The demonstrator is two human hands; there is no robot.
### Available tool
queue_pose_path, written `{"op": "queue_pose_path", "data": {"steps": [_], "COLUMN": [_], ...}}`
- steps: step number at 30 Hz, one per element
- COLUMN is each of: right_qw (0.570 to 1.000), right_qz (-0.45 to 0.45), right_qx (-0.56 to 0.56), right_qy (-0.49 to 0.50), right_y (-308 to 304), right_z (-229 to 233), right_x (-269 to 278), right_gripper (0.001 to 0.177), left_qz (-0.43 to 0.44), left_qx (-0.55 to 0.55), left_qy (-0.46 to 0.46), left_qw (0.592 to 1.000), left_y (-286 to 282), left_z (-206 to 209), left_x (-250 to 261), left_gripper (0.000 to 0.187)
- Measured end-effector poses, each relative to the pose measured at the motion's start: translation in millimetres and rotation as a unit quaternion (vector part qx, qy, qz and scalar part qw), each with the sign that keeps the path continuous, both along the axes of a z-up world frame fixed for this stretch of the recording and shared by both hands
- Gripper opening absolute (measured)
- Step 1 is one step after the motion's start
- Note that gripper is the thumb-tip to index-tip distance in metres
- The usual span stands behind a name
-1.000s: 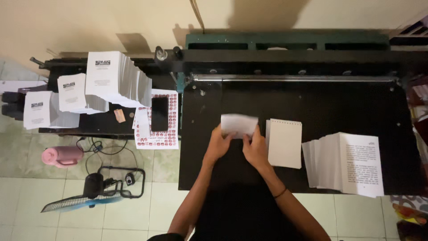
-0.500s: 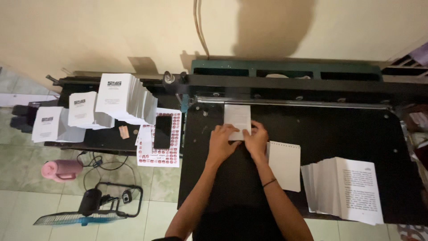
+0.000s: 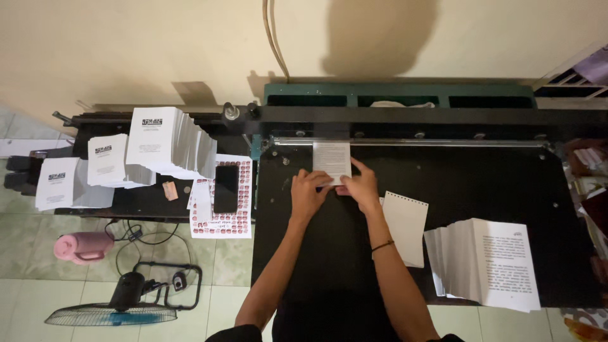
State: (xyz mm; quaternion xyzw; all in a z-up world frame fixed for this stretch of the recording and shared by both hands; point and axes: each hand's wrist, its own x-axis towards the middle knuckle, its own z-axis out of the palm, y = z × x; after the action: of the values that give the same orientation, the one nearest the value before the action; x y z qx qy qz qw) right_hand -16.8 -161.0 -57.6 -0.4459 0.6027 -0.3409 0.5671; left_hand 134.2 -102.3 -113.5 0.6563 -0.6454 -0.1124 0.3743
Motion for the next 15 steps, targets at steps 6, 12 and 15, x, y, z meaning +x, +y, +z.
{"op": "queue_pose_path", "data": {"steps": [6,12,15], "right_qw": [0.996,0.999,0.999], "right_qz": [0.018,0.012,0.021], "right_qx": [-0.033,-0.023,-0.035], "right_qy": [0.083,-0.022,-0.006], "right_y": [3,3,5], "right_z": [-18,-15,-16], "right_x": [0,-4,-6], "right_gripper": [0.064,0.067,0.066], "left_qz": [-0.014,-0.031,-0.028], "left_qx": [0.021,-0.010,-0.013], "left_qy": [0.041,0.072,0.076], "left_qw": [0.999,0.997,0.997], "left_y": [4,3,8], "left_z": [11,5,14], "left_x": [6,13,13], "left_gripper": [0.022,0.017,0.015]}}
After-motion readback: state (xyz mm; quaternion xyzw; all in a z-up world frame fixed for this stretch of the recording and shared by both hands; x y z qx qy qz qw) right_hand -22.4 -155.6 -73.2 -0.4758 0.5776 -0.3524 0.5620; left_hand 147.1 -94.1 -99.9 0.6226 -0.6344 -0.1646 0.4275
